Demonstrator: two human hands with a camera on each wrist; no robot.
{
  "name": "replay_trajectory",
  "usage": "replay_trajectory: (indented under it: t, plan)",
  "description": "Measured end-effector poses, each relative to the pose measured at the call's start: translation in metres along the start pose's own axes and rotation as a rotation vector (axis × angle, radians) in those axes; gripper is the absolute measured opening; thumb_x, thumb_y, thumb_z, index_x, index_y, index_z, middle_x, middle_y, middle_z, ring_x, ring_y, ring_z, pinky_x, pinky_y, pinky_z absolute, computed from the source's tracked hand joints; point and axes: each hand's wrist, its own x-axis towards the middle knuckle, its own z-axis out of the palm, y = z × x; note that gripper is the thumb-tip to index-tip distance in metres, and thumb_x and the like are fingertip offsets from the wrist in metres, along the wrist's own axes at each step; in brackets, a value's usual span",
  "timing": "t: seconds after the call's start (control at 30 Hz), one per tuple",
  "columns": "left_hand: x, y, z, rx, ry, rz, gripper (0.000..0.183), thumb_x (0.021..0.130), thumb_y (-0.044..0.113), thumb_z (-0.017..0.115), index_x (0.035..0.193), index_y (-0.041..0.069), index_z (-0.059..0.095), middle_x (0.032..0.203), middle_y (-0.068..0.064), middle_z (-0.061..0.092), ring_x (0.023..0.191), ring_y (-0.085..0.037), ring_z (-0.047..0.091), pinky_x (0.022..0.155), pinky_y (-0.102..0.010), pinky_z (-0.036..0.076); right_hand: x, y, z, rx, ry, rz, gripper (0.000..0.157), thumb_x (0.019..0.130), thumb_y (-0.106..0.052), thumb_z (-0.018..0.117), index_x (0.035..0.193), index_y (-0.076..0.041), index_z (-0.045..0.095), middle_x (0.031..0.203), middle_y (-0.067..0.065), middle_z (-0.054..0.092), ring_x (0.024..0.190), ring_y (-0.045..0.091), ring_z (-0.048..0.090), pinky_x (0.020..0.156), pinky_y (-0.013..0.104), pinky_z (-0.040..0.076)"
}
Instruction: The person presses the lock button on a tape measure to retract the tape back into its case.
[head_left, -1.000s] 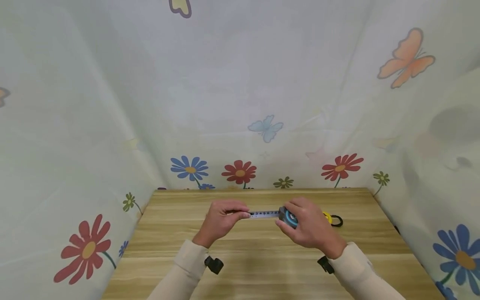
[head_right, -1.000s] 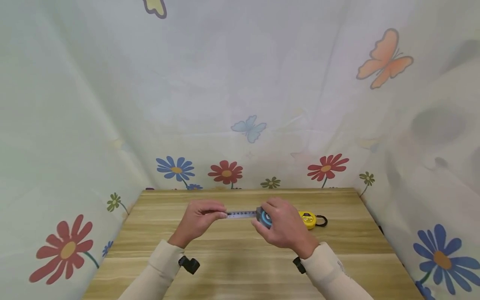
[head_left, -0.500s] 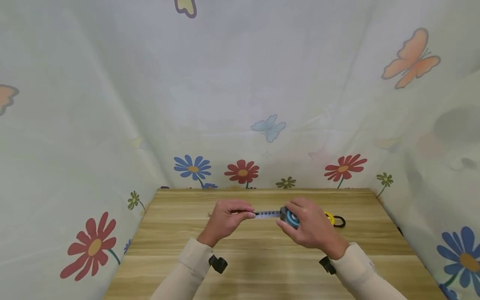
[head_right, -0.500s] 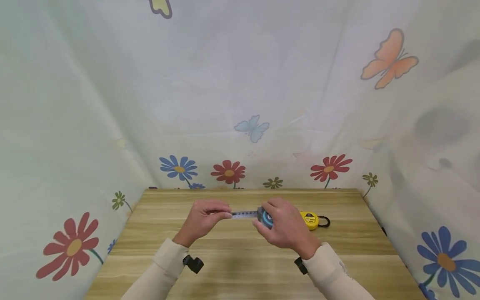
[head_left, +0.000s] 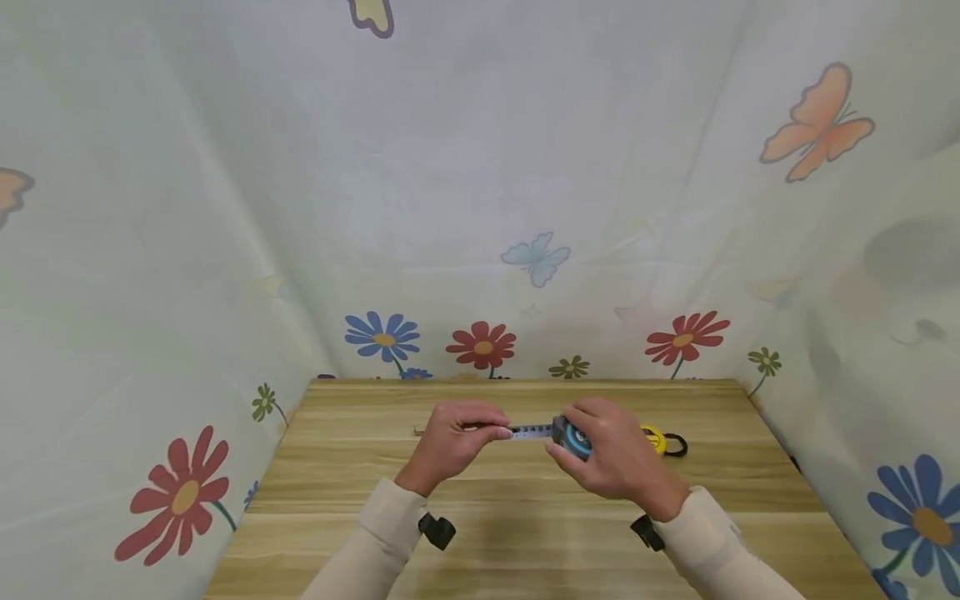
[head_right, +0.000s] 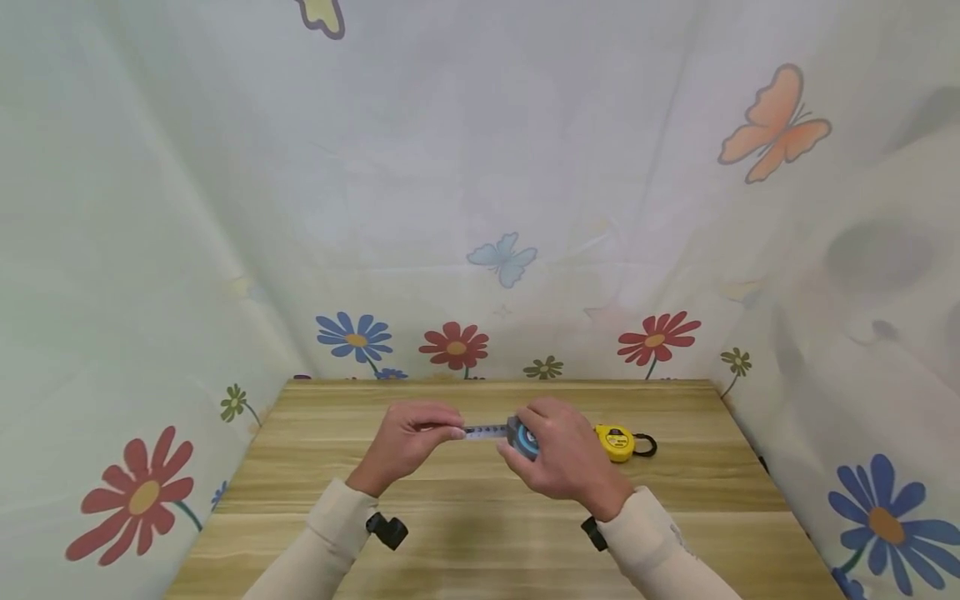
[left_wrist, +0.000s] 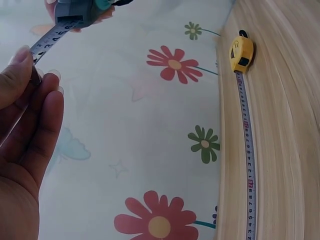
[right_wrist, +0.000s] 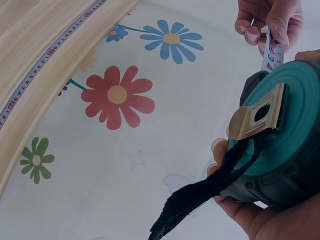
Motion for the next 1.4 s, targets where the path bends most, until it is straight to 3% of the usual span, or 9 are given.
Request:
replay_trajectory:
  t: [0.47,0.9,1.4]
  plan:
    - [0.001,0.000,0.007,0.006,-0.014,0.047,0.012,0.094,0.012,0.077,0.102,0.005,0.082,0.097,-0.010,0.081,0.082,-0.008,0.075,0.073,-0.028,0.064,0.001,-0.004,0.005,-0.006,0.021,-0.040,0.034,0.087,-0.039,0.080,0.106,-0.010,0.078,0.099,0.001,0.071,0.083,0.010,0.060,0.067,0.023,0.054]
    - [0.004,0.000,0.012,-0.010,-0.024,0.042,0.012,0.094,0.013,0.077,0.104,0.008,0.083,0.097,-0.010,0.081,0.083,-0.008,0.075,0.075,-0.028,0.064,0.000,-0.007,0.006,-0.023,0.029,-0.053,0.037,0.086,-0.040,0.080,0.107,-0.010,0.078,0.100,0.001,0.071,0.084,0.010,0.060,0.068,0.024,0.054]
    - [0.005,-0.001,0.017,-0.025,-0.035,0.054,0.013,0.096,0.012,0.075,0.104,0.004,0.082,0.098,-0.012,0.080,0.084,-0.010,0.075,0.076,-0.029,0.064,-0.002,-0.008,0.008,-0.035,0.031,-0.056,0.036,0.087,-0.041,0.080,0.105,-0.011,0.077,0.100,0.000,0.071,0.085,0.011,0.061,0.070,0.026,0.055]
